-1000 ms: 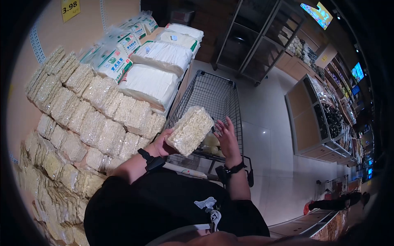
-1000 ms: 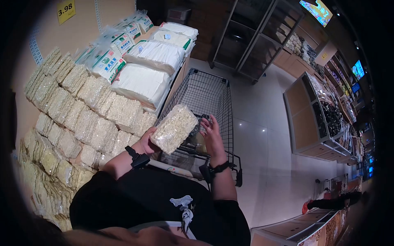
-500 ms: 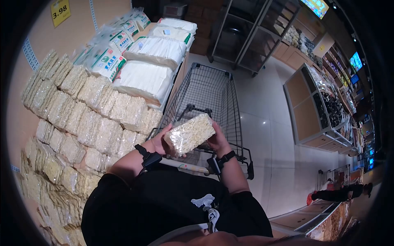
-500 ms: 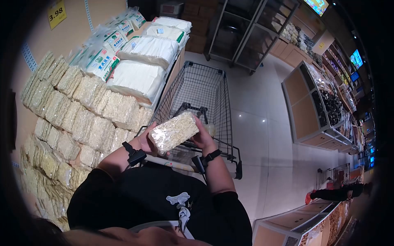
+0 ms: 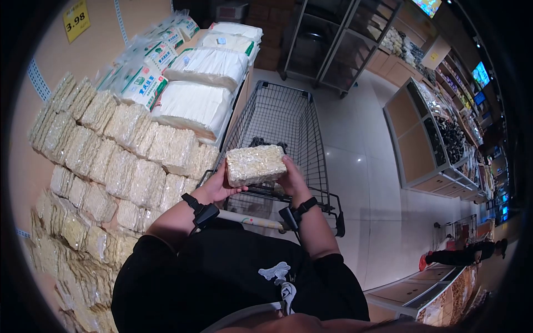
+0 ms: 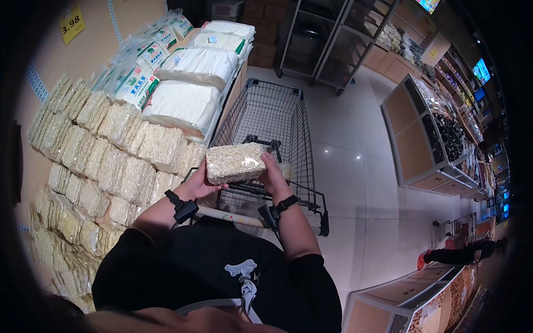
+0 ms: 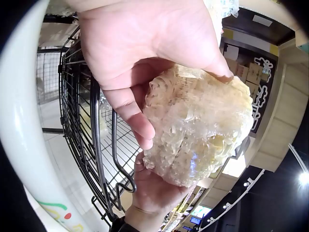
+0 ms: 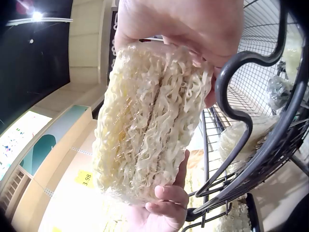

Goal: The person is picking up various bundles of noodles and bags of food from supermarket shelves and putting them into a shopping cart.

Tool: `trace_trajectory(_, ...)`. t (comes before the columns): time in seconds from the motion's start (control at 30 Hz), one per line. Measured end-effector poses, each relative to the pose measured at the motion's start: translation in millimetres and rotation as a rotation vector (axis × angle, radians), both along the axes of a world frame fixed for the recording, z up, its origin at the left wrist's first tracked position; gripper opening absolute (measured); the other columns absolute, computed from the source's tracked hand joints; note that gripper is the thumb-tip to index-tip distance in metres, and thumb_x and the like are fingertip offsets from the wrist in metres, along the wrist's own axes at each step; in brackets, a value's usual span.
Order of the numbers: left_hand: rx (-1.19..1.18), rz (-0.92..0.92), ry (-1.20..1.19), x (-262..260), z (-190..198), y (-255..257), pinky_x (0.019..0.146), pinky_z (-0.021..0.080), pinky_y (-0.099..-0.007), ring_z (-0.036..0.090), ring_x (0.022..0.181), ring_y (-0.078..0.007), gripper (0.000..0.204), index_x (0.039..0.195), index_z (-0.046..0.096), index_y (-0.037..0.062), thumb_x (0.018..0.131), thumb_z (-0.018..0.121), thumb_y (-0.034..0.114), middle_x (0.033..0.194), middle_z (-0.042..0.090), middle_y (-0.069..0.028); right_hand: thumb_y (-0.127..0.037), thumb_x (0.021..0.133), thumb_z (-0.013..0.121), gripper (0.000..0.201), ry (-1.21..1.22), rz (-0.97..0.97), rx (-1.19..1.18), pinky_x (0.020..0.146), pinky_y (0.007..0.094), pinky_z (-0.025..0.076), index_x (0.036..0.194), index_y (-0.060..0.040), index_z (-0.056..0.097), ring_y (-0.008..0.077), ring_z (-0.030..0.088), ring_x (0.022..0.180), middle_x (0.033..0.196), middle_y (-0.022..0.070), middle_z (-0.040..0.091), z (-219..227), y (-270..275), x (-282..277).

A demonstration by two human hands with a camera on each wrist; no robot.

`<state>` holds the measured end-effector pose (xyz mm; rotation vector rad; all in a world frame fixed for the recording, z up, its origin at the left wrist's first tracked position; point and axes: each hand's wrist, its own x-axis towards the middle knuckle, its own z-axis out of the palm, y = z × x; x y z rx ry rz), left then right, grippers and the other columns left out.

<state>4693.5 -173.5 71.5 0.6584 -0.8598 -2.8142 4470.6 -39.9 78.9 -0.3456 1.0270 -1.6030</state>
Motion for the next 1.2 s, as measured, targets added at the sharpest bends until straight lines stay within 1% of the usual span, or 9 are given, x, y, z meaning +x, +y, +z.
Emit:
trace_trajectory(0.37, -0.064, 0.014, -0.093, 0, 1, 1, 0.061, 0.052, -0.0288, 0.065, 0.079, -0.0271, 0.076, 0.133, 0.043, 0.0144, 0.085, 0.025, 0.072, 0.111, 0.062, -0.0112, -0.042, 0.091, 0.049, 0.045, -0.008, -0.025, 0.037, 0.094, 0.0442, 0.039, 0.125, -0.0137, 0.045, 0.0227, 0.049, 0.114, 0.126, 0.0053, 0.051, 0, -1, 3)
trace_trajectory(0.43, -0.054, -0.014, -0.021, 1, 1, 1, 0.065, 0.050, -0.0293, 0.064, 0.083, -0.0252, 0.069, 0.130, 0.044, 0.0151, 0.088, 0.027, 0.068, 0.109, 0.062, -0.0094, -0.040, 0.091, 0.049, 0.045, 0.023, -0.016, -0.007, 0.094, 0.0445, 0.039, 0.127, -0.0134, 0.043, 0.0223, 0.048, 0.115, 0.126, 0.0049, 0.051, -4, -2, 1)
trace_trajectory(0.67, -0.129, -0.030, 0.003, 1, -8, -1, 0.067, 0.050, -0.0300, 0.063, 0.088, -0.0215, 0.068, 0.130, 0.044, 0.0155, 0.089, 0.027, 0.066, 0.114, 0.061, -0.0050, -0.033, 0.087, 0.052, 0.053, 0.121, -0.016, -0.134, 0.097, 0.0416, 0.039, 0.133, -0.0111, 0.037, 0.0219, 0.047, 0.118, 0.128, 0.0065, 0.048, 0, 1, 2)
trace_trajectory(0.73, -0.117, 0.202, -0.066, -2, -11, 4, 0.062, 0.052, -0.0355, 0.064, 0.088, -0.0229, 0.069, 0.126, 0.050, 0.0147, 0.086, 0.032, 0.068, 0.111, 0.064, -0.0055, -0.029, 0.084, 0.056, 0.058, 0.159, -0.042, -0.211, 0.098, 0.0389, 0.039, 0.134, -0.0097, 0.035, 0.0215, 0.047, 0.118, 0.128, 0.0080, 0.047, 1, 1, 3)
trace_trajectory(0.8, -0.116, 0.174, -0.020, -3, -16, -2, 0.063, 0.053, -0.0372, 0.063, 0.092, -0.0220, 0.066, 0.125, 0.051, 0.0153, 0.087, 0.035, 0.067, 0.113, 0.063, -0.0042, -0.028, 0.083, 0.057, 0.059, 0.201, -0.039, -0.231, 0.099, 0.0377, 0.038, 0.134, -0.0083, 0.035, 0.0212, 0.047, 0.118, 0.128, 0.0082, 0.047, -3, -3, 1)
trace_trajectory(0.87, -0.016, 0.213, -0.030, -3, -13, -1, 0.064, 0.053, -0.0376, 0.063, 0.093, -0.0221, 0.064, 0.125, 0.051, 0.0156, 0.088, 0.034, 0.065, 0.115, 0.062, -0.0044, -0.027, 0.082, 0.058, 0.061, 0.236, -0.043, -0.239, 0.099, 0.0365, 0.038, 0.134, -0.0069, 0.035, 0.0208, 0.046, 0.118, 0.128, 0.0085, 0.047, -9, -1, 1)
trace_trajectory(0.97, -0.006, 0.228, -0.020, -2, -7, 1, 0.065, 0.054, -0.0386, 0.063, 0.095, -0.0222, 0.063, 0.126, 0.050, 0.0158, 0.089, 0.032, 0.064, 0.117, 0.061, -0.0042, -0.023, 0.082, 0.057, 0.061, 0.303, -0.064, -0.248, 0.101, 0.0337, 0.035, 0.134, -0.0024, 0.034, 0.0206, 0.043, 0.120, 0.129, 0.0091, 0.045, 1, 0, 6)
trace_trajectory(1.07, 0.008, 0.223, -0.001, -3, -17, -2, 0.068, 0.054, -0.0393, 0.062, 0.100, -0.0226, 0.063, 0.129, 0.047, 0.0164, 0.090, 0.030, 0.063, 0.121, 0.059, -0.0046, -0.015, 0.085, 0.053, 0.055, 0.262, -0.048, -0.265, 0.105, 0.0348, 0.031, 0.135, -0.0045, 0.034, 0.0218, 0.038, 0.125, 0.134, 0.0097, 0.041, 7, 3, 7)
trace_trajectory(1.2, -0.016, 0.225, -0.006, -3, -17, -2, 0.074, 0.053, -0.0401, 0.059, 0.107, -0.0233, 0.063, 0.132, 0.044, 0.0171, 0.091, 0.029, 0.063, 0.126, 0.055, -0.0056, -0.015, 0.085, 0.053, 0.056, 0.249, -0.016, -0.259, 0.105, 0.0351, 0.031, 0.135, -0.0050, 0.032, 0.0220, 0.038, 0.126, 0.135, 0.0098, 0.040, 5, 2, 4)
